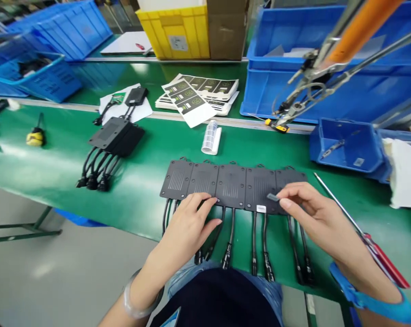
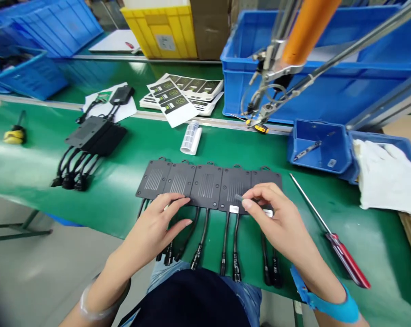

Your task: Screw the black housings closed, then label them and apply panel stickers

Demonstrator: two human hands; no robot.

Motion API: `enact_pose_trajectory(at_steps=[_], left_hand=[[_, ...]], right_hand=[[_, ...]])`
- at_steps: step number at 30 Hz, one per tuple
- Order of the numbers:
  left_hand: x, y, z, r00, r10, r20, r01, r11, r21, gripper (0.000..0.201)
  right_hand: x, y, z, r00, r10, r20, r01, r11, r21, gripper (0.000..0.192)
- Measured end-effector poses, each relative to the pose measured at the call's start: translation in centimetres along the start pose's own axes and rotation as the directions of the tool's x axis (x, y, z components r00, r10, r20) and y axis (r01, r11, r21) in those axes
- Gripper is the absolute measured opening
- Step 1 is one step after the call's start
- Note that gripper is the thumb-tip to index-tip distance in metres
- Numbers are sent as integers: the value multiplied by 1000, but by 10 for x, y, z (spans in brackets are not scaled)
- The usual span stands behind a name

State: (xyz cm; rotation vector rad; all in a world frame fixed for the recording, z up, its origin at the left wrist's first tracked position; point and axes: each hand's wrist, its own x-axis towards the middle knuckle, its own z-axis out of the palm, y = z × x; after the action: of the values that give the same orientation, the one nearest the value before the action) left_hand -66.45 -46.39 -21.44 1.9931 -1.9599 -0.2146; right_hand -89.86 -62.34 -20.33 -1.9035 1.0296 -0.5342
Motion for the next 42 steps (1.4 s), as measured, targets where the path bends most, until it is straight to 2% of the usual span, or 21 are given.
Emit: enact_pose_trajectory(at_steps=[3, 6, 9, 16, 35, 39, 42], left_hand=[[-12, -6, 4, 998, 30, -58, -29, 999, 19, 34], [-15, -6, 12, 990, 103, -98, -102, 995, 20, 40], [-15, -4, 20, 988, 143, -62, -141, 990, 29, 49], [-12, 0, 31, 987, 159, -36, -156, 985, 76, 62], [-11, 4, 29, 987, 159, -10, -156, 979, 129, 78], [-9, 6, 29, 989, 150, 9, -150, 977, 152, 75], [-6, 7, 27, 987, 153, 40, -157, 973, 170, 72]], right_hand=[[16, -18, 32, 991, -10, 132, 10, 1000, 4, 26], [29, -23, 61, 989, -42, 142, 56, 994, -94, 24], [35, -20, 75, 987, -90, 132, 115, 974, -196, 22], [26, -12, 79, 986, -140, 85, 158, 946, -281, 20], [23, -10, 83, 970, -233, 64, 241, 911, -334, 14], [24, -10, 82, 957, -281, 75, 288, 877, -384, 14], [22, -12, 78, 929, -358, 94, 361, 821, -443, 11]])
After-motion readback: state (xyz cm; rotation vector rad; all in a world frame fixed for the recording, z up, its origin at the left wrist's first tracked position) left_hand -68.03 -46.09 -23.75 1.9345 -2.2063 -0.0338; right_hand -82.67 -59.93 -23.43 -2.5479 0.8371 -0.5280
